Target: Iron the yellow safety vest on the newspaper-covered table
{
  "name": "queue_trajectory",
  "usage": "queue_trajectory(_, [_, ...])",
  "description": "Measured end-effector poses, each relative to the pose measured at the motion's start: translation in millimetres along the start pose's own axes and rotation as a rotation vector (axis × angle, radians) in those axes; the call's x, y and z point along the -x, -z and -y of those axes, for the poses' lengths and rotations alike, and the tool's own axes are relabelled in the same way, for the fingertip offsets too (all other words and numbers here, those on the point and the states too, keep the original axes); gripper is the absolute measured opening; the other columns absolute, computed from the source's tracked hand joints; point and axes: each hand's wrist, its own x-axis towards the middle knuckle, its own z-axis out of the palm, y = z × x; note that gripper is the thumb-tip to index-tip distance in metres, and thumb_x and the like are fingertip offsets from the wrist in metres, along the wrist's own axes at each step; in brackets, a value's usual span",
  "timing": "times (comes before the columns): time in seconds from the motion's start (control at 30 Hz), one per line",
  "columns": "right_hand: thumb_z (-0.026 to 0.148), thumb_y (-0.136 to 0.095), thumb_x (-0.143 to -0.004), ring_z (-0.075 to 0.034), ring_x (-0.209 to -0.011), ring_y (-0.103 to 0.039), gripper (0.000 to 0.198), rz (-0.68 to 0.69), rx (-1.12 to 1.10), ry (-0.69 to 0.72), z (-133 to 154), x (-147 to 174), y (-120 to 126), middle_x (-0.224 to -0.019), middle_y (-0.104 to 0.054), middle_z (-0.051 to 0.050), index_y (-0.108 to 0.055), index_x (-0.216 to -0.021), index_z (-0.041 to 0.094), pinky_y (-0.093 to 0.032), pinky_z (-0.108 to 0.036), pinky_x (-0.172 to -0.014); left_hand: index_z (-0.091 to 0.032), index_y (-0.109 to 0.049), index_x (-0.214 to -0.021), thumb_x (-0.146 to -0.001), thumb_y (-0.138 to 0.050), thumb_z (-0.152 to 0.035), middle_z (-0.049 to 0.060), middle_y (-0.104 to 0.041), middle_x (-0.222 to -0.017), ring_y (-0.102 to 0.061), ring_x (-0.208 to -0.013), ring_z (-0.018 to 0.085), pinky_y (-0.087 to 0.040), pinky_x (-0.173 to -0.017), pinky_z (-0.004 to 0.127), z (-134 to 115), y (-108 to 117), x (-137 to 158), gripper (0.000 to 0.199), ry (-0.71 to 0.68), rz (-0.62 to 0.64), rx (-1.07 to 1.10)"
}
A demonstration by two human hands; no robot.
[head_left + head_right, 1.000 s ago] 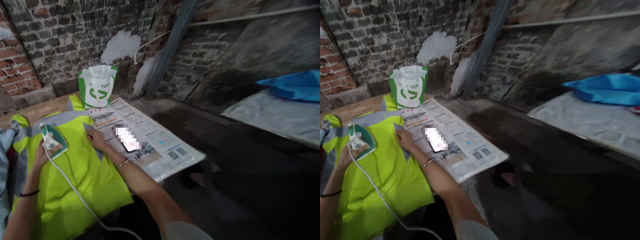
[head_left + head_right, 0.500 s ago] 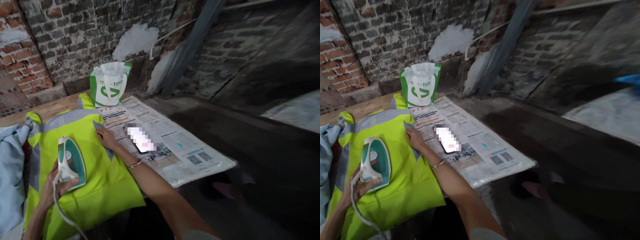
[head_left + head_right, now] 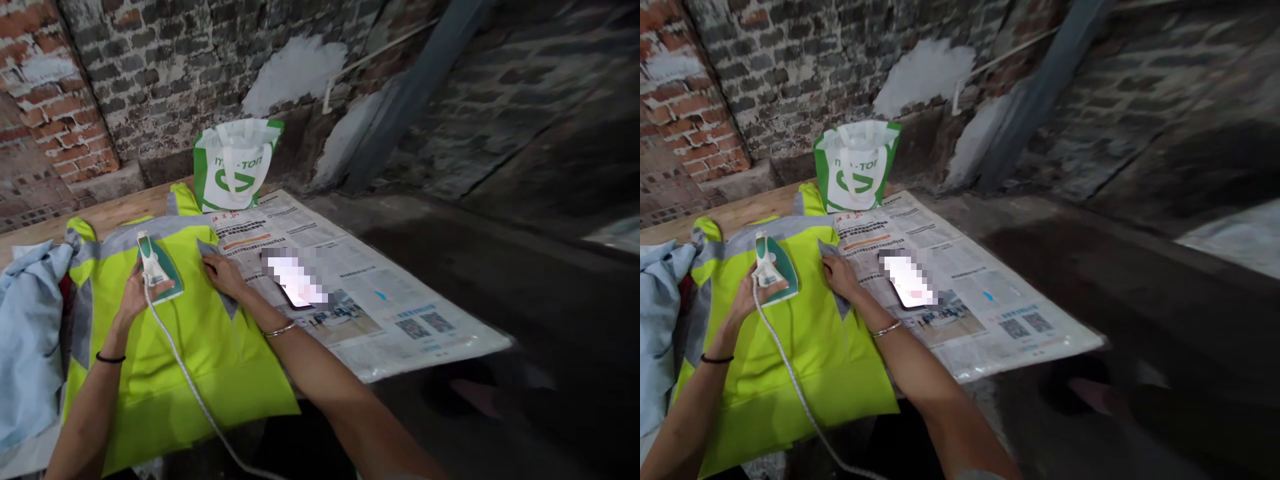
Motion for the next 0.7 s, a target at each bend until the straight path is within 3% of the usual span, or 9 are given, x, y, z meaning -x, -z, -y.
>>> queue_trajectory(0.17, [0.019,-0.051,-0.097,-0.028,-0.125,-0.067,0.04,-0.015,-0.016,0.01,2.1,-3.0,1.1,-0.133,-0.075,-0.01,-0.077,-0.127,0.02,-0.049,-0.046,-0.115,-0.022,-0.079,-0.106,-0.077,-0.083,-0.051,0.011,-0.077,-0.123,-0.074,-0.109,0.033,-0.06,-0.105,0.05,-15.1,-0.7,72.0,0.042,-0.115,0.124,-0.021])
queue_trajectory(0.27, [0.019,-0.051,-0.097,-0.028,-0.125,-0.066,0.038,-0.006,-0.009,0.004,3.0,-3.7,1.9,-0.133,-0.074,-0.011,-0.077,-0.124,0.019,-0.049,-0.047,-0.115,-0.02,-0.081,-0.105,-0.077,-0.084,-0.048,0.013,-0.076,-0.129,-0.066,-0.13,0.037,-0.056,-0.111,0.049,-22.4,-3.4,111.8,0.039,-0.198,0.179,-0.048])
queue_trajectory(0.37, [0.026,-0.052,-0.101,-0.029,-0.127,-0.065,0.035,0.021,-0.004,0.025,2.5,-1.5,3.1,-0.137,-0.072,-0.014,-0.075,-0.125,0.018,-0.048,-0.048,-0.115,-0.02,-0.081,-0.11,-0.081,-0.082,-0.046,0.015,-0.075,-0.132,-0.049,-0.15,0.038,-0.054,-0.114,0.049,-24.9,-5.9,131.1,0.039,-0.248,0.205,-0.061])
queue_trajectory(0.53, [0.038,-0.056,-0.102,-0.032,-0.14,-0.056,0.045,0.07,0.045,0.049,5.2,6.5,8.9,-0.149,-0.064,-0.018,-0.067,-0.138,0.015,-0.044,-0.051,-0.118,-0.021,-0.076,-0.127,-0.078,-0.086,-0.049,0.016,-0.066,-0.147,-0.05,-0.149,0.04,-0.052,-0.116,0.052,-23.2,-12.5,112.6,0.058,-0.215,0.182,-0.017])
queue_trajectory(0.7, [0.03,-0.048,-0.104,-0.031,-0.141,-0.055,0.043,0.107,0.095,0.014,15.5,8.8,16.4,-0.151,-0.062,-0.018,-0.066,-0.14,0.014,-0.042,-0.051,-0.119,-0.022,-0.077,-0.115,-0.071,-0.089,-0.053,0.013,-0.072,-0.137,-0.062,-0.137,0.038,-0.055,-0.113,0.05,-20.7,-29.2,54.7,0.055,-0.105,0.127,0.042])
